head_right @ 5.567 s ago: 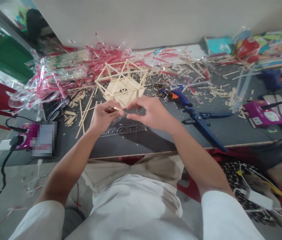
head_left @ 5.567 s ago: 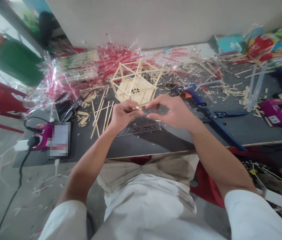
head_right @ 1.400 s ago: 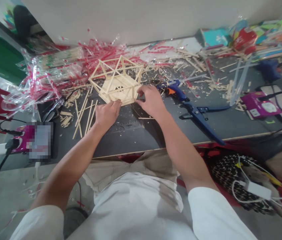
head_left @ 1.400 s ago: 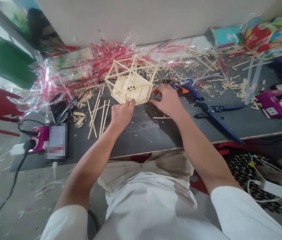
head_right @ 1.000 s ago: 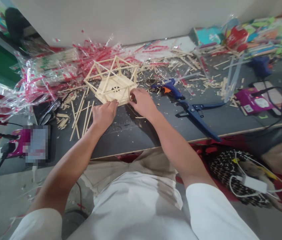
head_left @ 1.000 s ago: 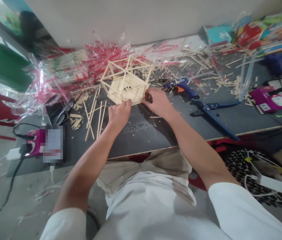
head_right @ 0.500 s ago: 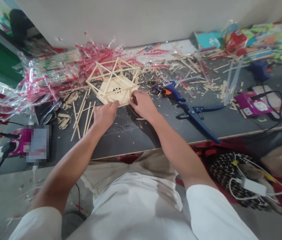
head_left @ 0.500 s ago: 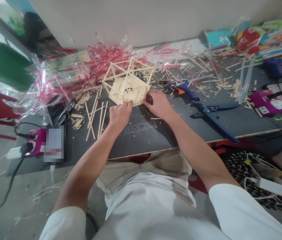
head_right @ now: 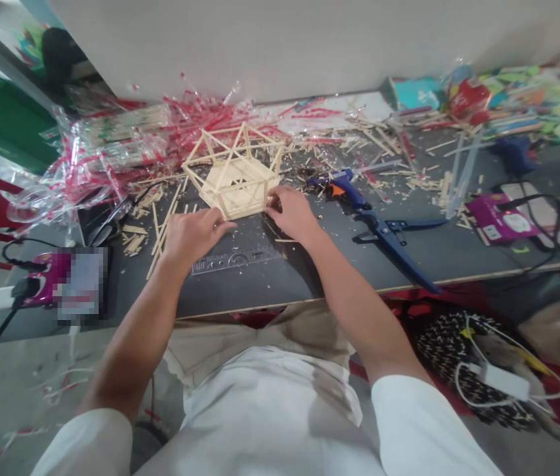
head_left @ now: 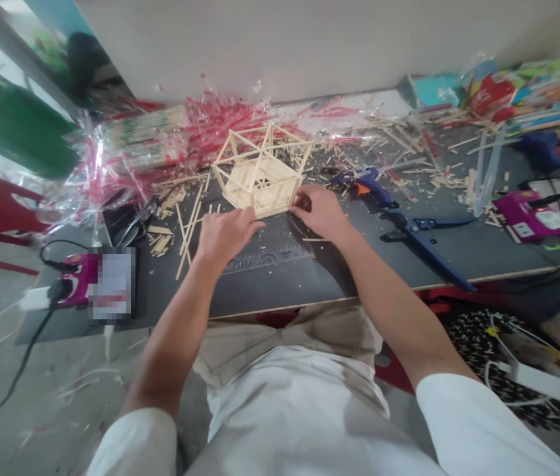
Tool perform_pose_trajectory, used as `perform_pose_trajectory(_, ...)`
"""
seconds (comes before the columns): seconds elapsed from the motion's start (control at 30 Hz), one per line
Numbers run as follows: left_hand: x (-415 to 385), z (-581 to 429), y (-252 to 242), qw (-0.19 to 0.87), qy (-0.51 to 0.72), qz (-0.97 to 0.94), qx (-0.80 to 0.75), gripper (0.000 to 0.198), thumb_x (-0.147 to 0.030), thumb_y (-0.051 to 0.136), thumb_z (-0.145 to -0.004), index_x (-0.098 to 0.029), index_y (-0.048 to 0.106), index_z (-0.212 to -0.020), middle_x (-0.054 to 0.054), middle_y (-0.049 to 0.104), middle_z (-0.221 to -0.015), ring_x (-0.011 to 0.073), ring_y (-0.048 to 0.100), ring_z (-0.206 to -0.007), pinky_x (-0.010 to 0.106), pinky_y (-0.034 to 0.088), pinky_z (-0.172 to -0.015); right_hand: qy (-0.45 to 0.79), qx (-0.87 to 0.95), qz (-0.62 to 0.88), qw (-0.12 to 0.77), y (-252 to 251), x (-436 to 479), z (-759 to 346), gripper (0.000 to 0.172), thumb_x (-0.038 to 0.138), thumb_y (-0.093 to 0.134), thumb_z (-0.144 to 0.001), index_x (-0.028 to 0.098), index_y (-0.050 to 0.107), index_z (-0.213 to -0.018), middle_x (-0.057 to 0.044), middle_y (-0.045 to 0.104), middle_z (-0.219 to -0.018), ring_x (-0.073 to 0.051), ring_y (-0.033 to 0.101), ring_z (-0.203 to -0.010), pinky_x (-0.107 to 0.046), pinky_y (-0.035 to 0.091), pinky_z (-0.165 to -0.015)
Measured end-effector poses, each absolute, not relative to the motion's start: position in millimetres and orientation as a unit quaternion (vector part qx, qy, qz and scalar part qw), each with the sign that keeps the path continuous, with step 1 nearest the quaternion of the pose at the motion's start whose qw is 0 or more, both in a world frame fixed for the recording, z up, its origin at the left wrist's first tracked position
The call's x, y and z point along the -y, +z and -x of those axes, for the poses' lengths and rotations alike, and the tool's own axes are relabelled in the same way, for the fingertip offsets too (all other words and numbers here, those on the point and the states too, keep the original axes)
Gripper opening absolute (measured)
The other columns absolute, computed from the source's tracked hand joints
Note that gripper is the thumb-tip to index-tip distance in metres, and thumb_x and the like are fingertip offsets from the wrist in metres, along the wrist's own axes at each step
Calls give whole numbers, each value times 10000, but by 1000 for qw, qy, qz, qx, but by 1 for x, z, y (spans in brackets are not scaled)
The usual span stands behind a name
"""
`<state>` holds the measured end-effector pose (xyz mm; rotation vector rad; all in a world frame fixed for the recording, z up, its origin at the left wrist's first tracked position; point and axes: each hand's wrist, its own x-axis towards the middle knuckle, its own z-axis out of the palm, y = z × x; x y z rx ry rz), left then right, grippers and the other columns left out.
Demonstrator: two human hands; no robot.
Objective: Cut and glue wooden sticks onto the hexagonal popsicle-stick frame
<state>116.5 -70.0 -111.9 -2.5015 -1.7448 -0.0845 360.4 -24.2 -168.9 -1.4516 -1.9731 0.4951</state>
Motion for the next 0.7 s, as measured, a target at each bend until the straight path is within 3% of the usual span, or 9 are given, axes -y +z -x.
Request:
perform_pose_trajectory(0.1, 65, -106, -110, 34, -7, 765, 644, 353, -446, 656, -993, -190, 723, -1227, 154, 785, -921, 354, 750, -842, 389, 495, -714, 211, 733, 559, 325, -169, 24, -361, 335, 185, 775, -801, 200, 663, -1116, -73, 752, -936, -230, 697, -795, -435, 569, -862)
perform_pose_trajectory(0.2, 60, -104, -116, 17, -11, 770, 637, 335, -382, 630, -1005, -198, 728, -1268, 167, 792, -957, 371, 758, -902, 400, 514, -729, 229, 727, 562, 321, -170, 24, -361, 366, 180, 763, -795, 203, 667, -1147, -71, 756, -966, -215, 696, -770, -425, 577, -847)
perform_pose_trajectory(0.4, 49, -99, -132, -13, -81, 797, 599, 304, -370, 606, -1022, -205, 776, -1214, 144, 810, -1092, 312, 767, -978, 375, 543, -798, 232, 725, 562, 323, -169, 25, -360, 137, 175, 734, -792, 216, 664, -902, -69, 744, -899, -213, 681, -736, -434, 579, -838)
perform_pose_trajectory(0.7, 38, -85, -142, -58, -157, 799, 577, 262, -402, 678, -994, -223, 794, -1146, 95, 827, -966, 234, 765, -853, 306, 500, -743, 256, 677, 601, 338, -167, 29, -360, 186, 238, 769, -796, 216, 648, -935, -60, 753, -857, -214, 682, -724, -424, 570, -816)
